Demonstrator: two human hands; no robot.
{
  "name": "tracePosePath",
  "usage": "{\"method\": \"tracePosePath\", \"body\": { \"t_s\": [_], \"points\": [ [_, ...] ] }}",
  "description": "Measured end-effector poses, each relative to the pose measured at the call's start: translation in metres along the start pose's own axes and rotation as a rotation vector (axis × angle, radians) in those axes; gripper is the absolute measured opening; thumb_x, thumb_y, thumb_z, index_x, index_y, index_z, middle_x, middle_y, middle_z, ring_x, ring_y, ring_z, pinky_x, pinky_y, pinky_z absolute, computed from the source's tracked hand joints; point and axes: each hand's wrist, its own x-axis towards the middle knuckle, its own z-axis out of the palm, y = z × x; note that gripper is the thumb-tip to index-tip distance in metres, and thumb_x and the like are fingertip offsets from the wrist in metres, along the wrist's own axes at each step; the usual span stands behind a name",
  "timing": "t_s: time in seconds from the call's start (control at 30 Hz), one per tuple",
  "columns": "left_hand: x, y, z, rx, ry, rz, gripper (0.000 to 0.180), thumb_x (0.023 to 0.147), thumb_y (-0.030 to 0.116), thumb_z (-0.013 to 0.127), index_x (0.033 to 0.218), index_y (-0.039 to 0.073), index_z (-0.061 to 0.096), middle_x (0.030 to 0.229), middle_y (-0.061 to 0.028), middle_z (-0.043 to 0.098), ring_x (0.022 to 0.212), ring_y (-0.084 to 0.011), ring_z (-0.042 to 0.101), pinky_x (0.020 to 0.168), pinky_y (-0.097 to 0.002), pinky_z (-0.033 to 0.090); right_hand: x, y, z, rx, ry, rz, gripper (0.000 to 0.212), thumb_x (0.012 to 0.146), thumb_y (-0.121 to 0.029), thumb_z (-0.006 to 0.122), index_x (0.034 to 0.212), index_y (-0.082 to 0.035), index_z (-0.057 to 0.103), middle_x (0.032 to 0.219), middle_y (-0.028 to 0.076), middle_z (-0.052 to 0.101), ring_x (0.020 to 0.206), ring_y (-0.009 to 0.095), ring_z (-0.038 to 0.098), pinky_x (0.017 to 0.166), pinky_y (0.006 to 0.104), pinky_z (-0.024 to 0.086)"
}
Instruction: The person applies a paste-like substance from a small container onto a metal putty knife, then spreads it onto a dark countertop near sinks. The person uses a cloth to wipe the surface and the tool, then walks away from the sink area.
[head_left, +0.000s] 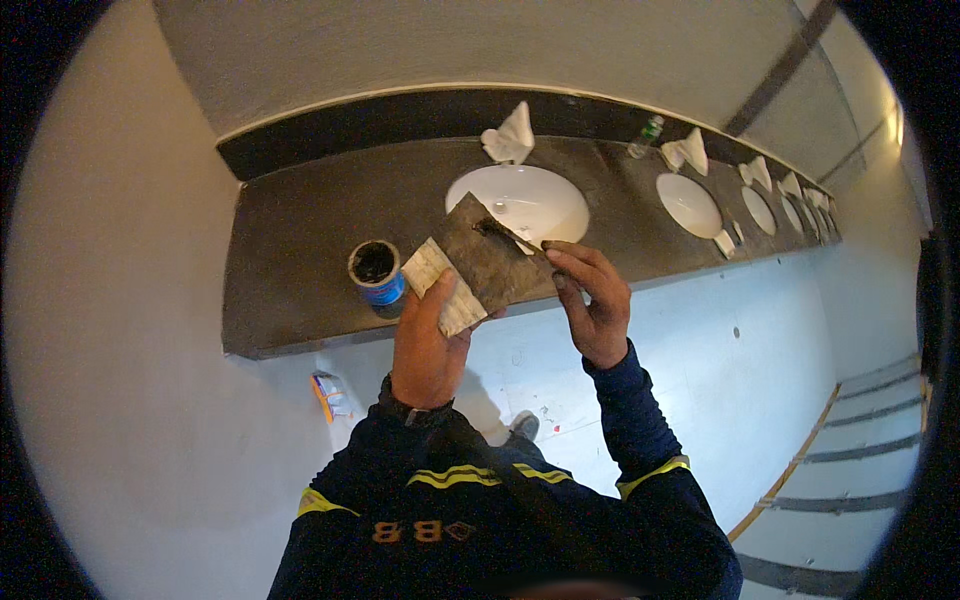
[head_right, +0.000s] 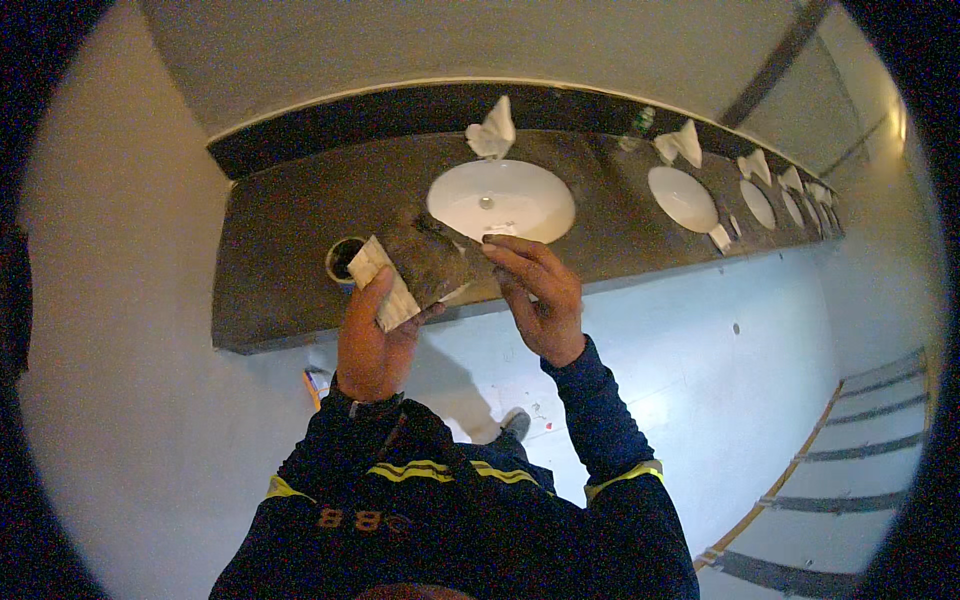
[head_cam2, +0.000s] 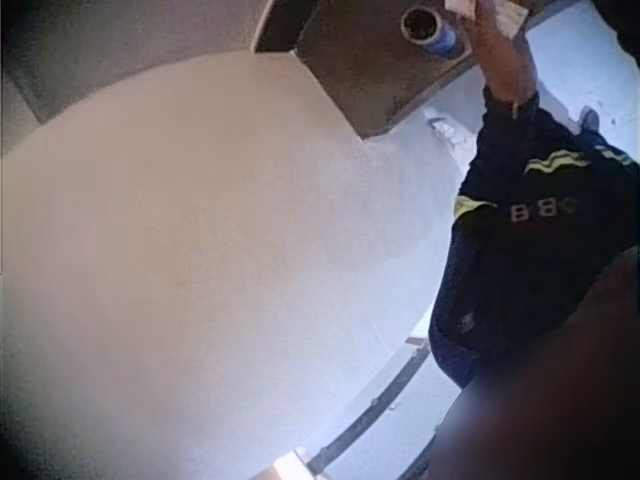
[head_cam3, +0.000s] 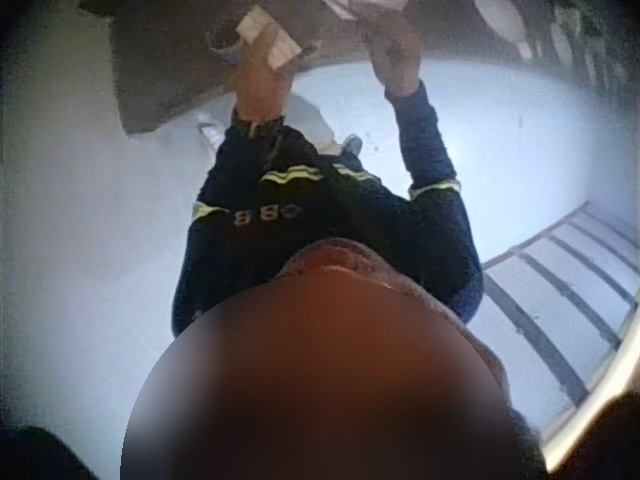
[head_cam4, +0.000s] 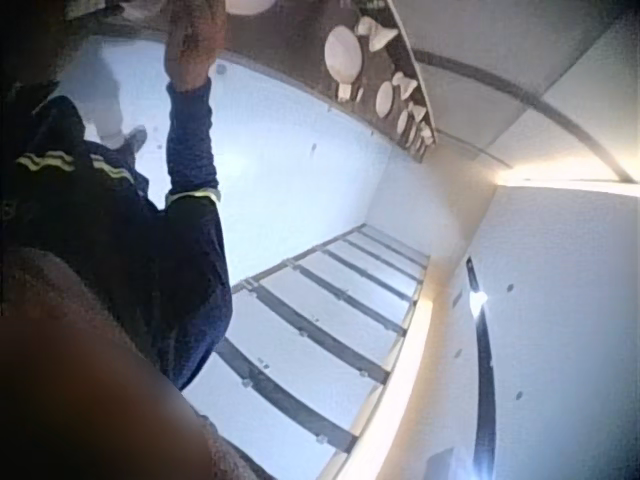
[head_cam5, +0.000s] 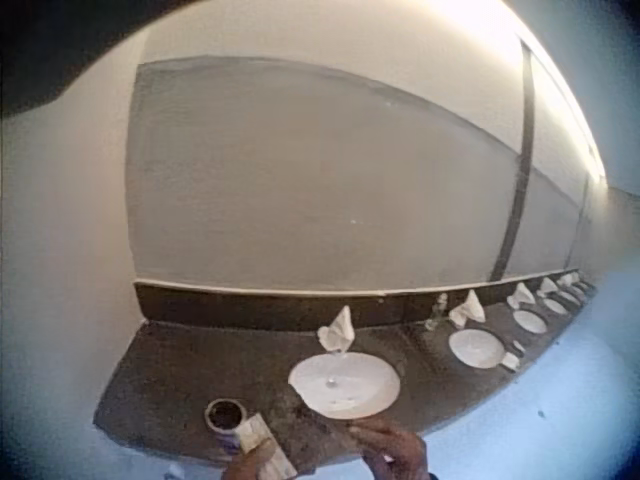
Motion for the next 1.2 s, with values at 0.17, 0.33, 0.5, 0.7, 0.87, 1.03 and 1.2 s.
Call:
{"method": "tracePosePath", "body": {
  "t_s": [0.17, 0.33, 0.5, 0.7, 0.87, 1.03, 1.2],
  "points": [
    [0.001, -0.078, 0.022, 0.733, -0.169, 0.226, 0.039, 0.092, 0.020, 0.048, 0.127, 0.005, 0.041, 0.120, -0.0108, 0.053, 0.109, -0.0231, 0.055, 0.089, -0.0357, 0.048, -0.038, 0.016, -0.088, 0.266, -0.064, 0.191, 0.028, 0.080, -0.006, 0.062, 0.108, -0.006, 0.064, 0.114, 0.015, 0.060, 0.103, 0.027, 0.059, 0.088, 0.0348, 0.046],
    [-0.005, -0.173, 0.095, 0.240, -0.148, -0.092, 0.035, 0.093, 0.022, 0.046, 0.123, 0.003, 0.043, 0.113, -0.0132, 0.054, 0.100, -0.0191, 0.056, 0.086, -0.0302, 0.046, -0.094, 0.053, -0.204, 0.250, -0.071, 0.256, 0.030, 0.080, -0.006, 0.062, 0.111, -0.007, 0.064, 0.115, 0.014, 0.060, 0.102, 0.025, 0.059, 0.087, 0.0340, 0.046],
    [-0.017, -0.262, 0.144, 0.712, -0.325, -0.026, 0.035, 0.093, 0.023, 0.047, 0.121, 0.002, 0.045, 0.106, -0.0142, 0.054, 0.090, -0.0168, 0.056, 0.082, -0.0285, 0.045, -0.154, 0.090, -0.291, 0.023, 0.026, 0.305, 0.029, 0.083, -0.005, 0.059, 0.111, -0.006, 0.063, 0.112, 0.014, 0.061, 0.096, 0.022, 0.061, 0.083, 0.0311, 0.047],
    [-0.009, -0.349, 0.214, 0.542, -0.572, -0.064, 0.036, 0.090, 0.018, 0.053, 0.120, 0.000, 0.047, 0.107, -0.0180, 0.054, 0.095, -0.0253, 0.057, 0.081, -0.0362, 0.047, -0.217, 0.118, -0.387, 0.288, 0.625, 0.624, 0.025, 0.096, -0.019, 0.044, 0.107, 0.000, 0.053, 0.086, 0.008, 0.063, 0.069, 0.010, 0.053, 0.060, 0.0228, 0.041],
    [0.031, -0.438, 0.210, 0.719, -0.926, -0.024, 0.041, 0.087, 0.013, 0.056, 0.124, 0.002, 0.042, 0.120, -0.0151, 0.049, 0.114, -0.0267, 0.050, 0.096, -0.0401, 0.040, -0.244, 0.140, -0.439, 1.117, 0.642, 0.585, 0.027, 0.094, -0.028, 0.049, 0.104, -0.002, 0.052, 0.070, 0.002, 0.050, 0.056, 0.008, 0.042, 0.051, 0.0225, 0.035],
    [0.067, -0.494, 0.289, -0.171, -0.543, -1.082, 0.045, 0.088, 0.003, 0.055, 0.128, 0.007, 0.036, 0.126, -0.0160, 0.045, 0.117, -0.0248, 0.049, 0.097, -0.0372, 0.043, -0.231, 0.179, -0.453, 0.894, 0.757, 0.876, 0.028, 0.094, -0.030, 0.051, 0.099, -0.003, 0.054, 0.074, 0.000, 0.052, 0.053, 0.006, 0.041, 0.049, 0.0204, 0.035],
    [0.132, -0.529, 0.305, -0.010, -0.593, -0.939, 0.042, 0.090, 0.009, 0.048, 0.129, 0.003, 0.034, 0.122, -0.0138, 0.049, 0.115, -0.0236, 0.050, 0.096, -0.0400, 0.042, -0.219, 0.253, -0.482, 0.880, 0.789, 0.944, 0.024, 0.094, -0.028, 0.051, 0.098, -0.004, 0.055, 0.074, -0.002, 0.051, 0.054, 0.005, 0.042, 0.050, 0.0190, 0.035]
  ]
}}
